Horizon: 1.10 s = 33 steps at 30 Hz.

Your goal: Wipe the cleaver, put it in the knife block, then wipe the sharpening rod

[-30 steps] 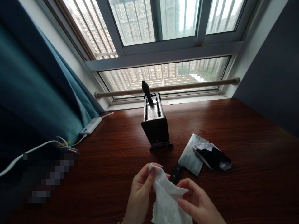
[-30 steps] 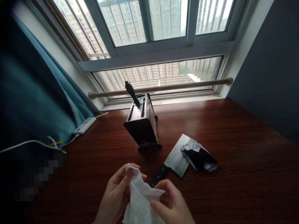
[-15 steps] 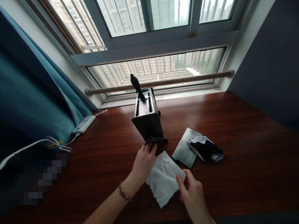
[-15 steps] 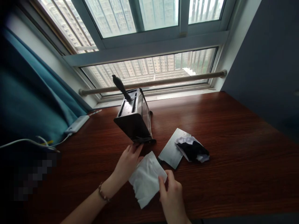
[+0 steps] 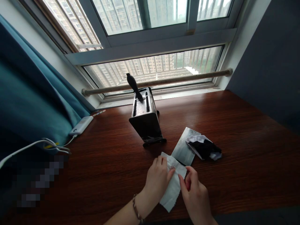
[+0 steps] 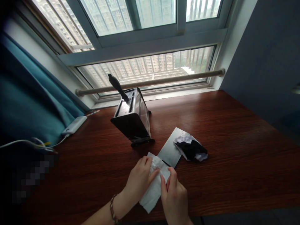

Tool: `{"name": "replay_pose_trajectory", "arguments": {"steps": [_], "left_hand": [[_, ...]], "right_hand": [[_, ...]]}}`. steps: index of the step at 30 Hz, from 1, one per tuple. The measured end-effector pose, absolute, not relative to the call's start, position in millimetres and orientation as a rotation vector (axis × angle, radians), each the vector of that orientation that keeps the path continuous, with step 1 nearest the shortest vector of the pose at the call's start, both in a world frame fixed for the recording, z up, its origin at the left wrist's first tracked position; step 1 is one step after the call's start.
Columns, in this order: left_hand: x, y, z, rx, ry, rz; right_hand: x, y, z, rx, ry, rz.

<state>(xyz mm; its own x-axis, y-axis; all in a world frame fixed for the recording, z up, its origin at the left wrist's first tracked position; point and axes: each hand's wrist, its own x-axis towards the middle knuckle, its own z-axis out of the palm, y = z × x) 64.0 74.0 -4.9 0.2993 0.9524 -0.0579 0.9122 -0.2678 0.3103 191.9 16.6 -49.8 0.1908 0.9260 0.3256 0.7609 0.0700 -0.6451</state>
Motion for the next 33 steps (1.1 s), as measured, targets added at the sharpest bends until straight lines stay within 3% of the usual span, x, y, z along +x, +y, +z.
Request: {"name": "replay_pose_trajectory", "arguments": {"steps": [6,14,22,33], "left_hand": [[73.4,82.6,-1.6,2.167,1.654,0.200],[77.6,92.3,15.4,1.833,1.524,0.232],[76.1,103.7,16.6,1.347,1.322,0.338],[64.7,105.6,11.0,0.890,1.201,0.398]], "right_hand": [[187.2,10.1,-39.5,-1.449,-1.389,1.039],[178.0,10.3,-27.3,-0.921,-0.519,1.813],[178.3,23.5,-27.0,-1.012,-0.365,1.799],[177.6,28.6,-44.5,-1.106,-0.325,1.510]]}}
